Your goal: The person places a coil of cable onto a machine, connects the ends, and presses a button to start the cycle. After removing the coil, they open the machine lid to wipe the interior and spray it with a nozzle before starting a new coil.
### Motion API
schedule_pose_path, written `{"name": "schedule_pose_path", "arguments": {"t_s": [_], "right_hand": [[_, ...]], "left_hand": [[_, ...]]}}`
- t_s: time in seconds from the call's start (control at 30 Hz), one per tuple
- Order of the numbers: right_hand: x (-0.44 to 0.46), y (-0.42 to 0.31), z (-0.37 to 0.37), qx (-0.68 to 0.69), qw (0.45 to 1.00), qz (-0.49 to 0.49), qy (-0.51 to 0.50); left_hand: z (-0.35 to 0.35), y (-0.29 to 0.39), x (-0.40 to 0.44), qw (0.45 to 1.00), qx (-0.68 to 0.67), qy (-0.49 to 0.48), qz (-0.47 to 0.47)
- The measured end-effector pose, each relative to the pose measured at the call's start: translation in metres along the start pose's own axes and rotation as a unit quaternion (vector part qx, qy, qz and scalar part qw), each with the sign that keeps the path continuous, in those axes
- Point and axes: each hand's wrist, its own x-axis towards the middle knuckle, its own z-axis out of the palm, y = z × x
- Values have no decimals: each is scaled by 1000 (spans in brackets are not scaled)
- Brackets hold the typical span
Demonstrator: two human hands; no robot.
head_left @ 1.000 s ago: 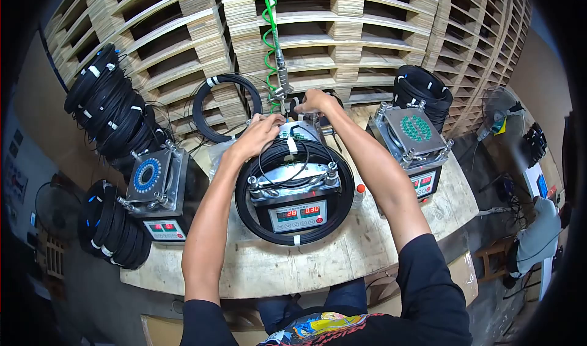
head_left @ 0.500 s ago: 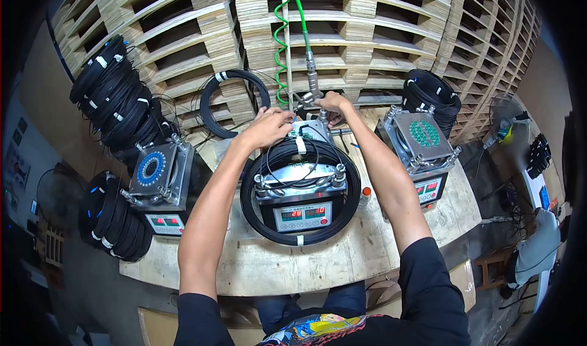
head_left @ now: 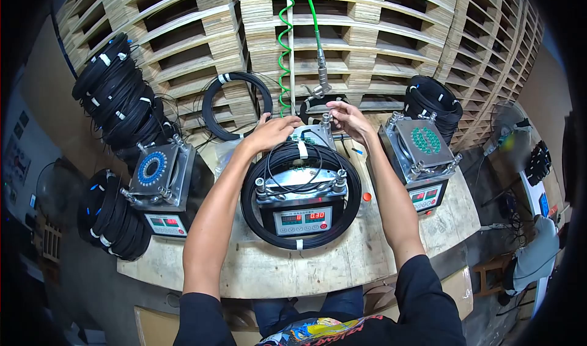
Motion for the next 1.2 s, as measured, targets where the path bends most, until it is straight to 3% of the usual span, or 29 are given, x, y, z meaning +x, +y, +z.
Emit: {"name": "schedule_pose_path", "arguments": {"t_s": [0.17,0.23,0.3,0.37,0.4,0.5,0.63,0.77,0.83,0.9,0.93,0.97,1.03,1.07,1.13,1.17,1.2], "right_hand": [[22,0,9,-170,982,33,73],[40,8,5,-343,931,57,106],[42,5,2,-357,924,92,103],[16,-19,18,-178,972,139,70],[-3,-32,30,-89,990,94,55],[-3,-22,16,-76,997,20,-8],[10,-11,8,-112,994,17,-5],[10,-14,9,-59,997,46,19],[9,-14,17,-145,987,31,69],[1,-14,31,-362,923,2,129],[-9,-16,44,-438,885,-58,148],[-24,-15,58,-405,886,-180,139],[-70,-48,101,-348,915,-160,124],[-84,-52,114,-374,902,-159,143],[-103,-42,130,-385,893,-163,167],[-112,-35,139,-411,864,-221,187],[-116,-33,145,-399,870,-207,205]], "left_hand": [[2,2,-2,999,-15,35,10],[-1,3,-2,1000,-14,23,7],[-3,6,-4,1000,-14,9,5],[-6,12,-6,1000,-12,3,-2],[-5,11,-4,1000,-13,4,-1],[-3,8,-3,1000,-13,11,-1],[0,4,1,1000,-17,9,-5],[-2,6,2,1000,-23,4,-12],[-9,12,-1,999,-37,17,-11],[-9,-4,11,974,-220,58,17],[-16,-6,11,972,-216,91,29],[-20,-7,11,968,-215,129,17],[-17,-30,21,981,-84,171,-20],[-15,-39,25,981,-87,174,-23],[-12,-51,29,990,-24,112,-85],[-10,-56,32,989,-27,113,-87],[-10,-59,35,991,-43,83,-94]]}}
